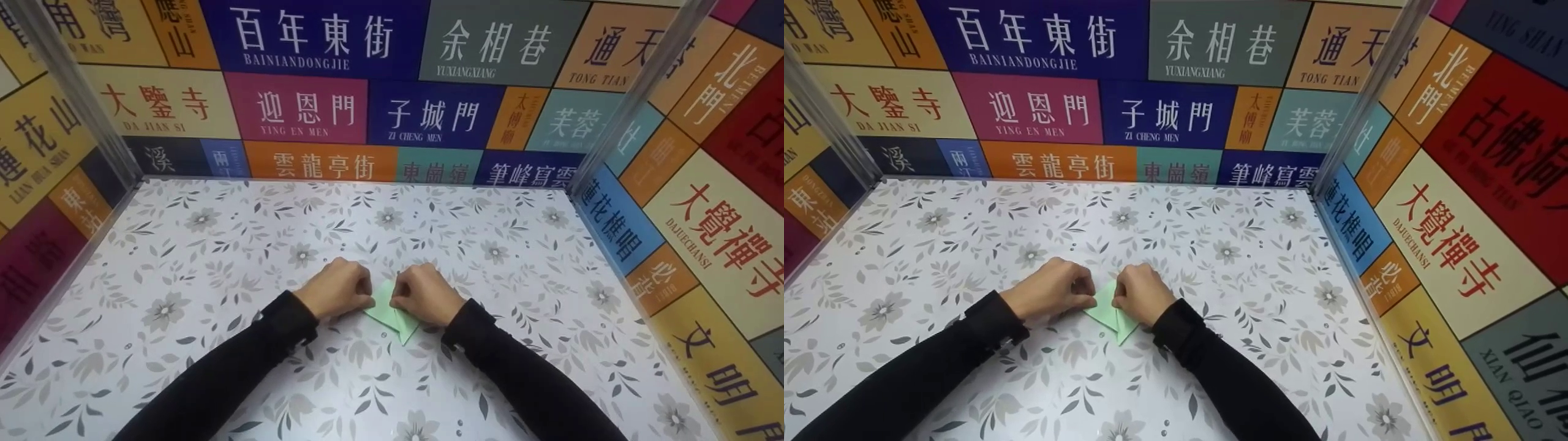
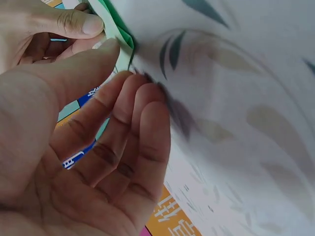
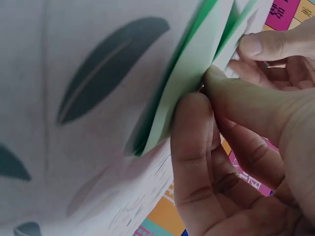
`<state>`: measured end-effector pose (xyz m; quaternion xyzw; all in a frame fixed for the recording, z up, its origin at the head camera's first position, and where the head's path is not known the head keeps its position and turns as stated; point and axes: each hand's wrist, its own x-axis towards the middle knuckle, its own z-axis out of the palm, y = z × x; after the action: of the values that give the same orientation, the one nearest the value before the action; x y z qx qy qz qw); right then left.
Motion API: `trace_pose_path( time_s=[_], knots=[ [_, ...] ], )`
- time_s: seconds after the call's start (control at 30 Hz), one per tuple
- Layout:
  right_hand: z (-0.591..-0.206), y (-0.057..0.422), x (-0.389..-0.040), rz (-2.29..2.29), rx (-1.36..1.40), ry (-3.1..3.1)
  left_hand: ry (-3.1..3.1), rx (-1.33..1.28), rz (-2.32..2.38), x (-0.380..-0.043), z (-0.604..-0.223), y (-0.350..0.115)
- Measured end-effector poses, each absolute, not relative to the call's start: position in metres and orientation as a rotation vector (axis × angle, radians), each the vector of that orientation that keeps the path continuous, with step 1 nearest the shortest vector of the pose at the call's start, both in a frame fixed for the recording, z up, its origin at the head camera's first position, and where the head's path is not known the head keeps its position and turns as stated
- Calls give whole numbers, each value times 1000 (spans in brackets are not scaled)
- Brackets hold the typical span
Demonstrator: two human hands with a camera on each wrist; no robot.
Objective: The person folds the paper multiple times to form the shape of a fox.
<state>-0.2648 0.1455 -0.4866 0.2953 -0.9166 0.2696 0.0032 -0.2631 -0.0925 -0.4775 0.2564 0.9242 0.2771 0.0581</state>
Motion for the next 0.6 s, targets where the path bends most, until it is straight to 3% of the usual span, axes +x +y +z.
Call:
trace_pose_path(
  time_s=[0.6],
  knots=[
    [-486, 156, -266, 938, 727, -2913, 2759, 590, 841, -271, -478, -74]
  ],
)
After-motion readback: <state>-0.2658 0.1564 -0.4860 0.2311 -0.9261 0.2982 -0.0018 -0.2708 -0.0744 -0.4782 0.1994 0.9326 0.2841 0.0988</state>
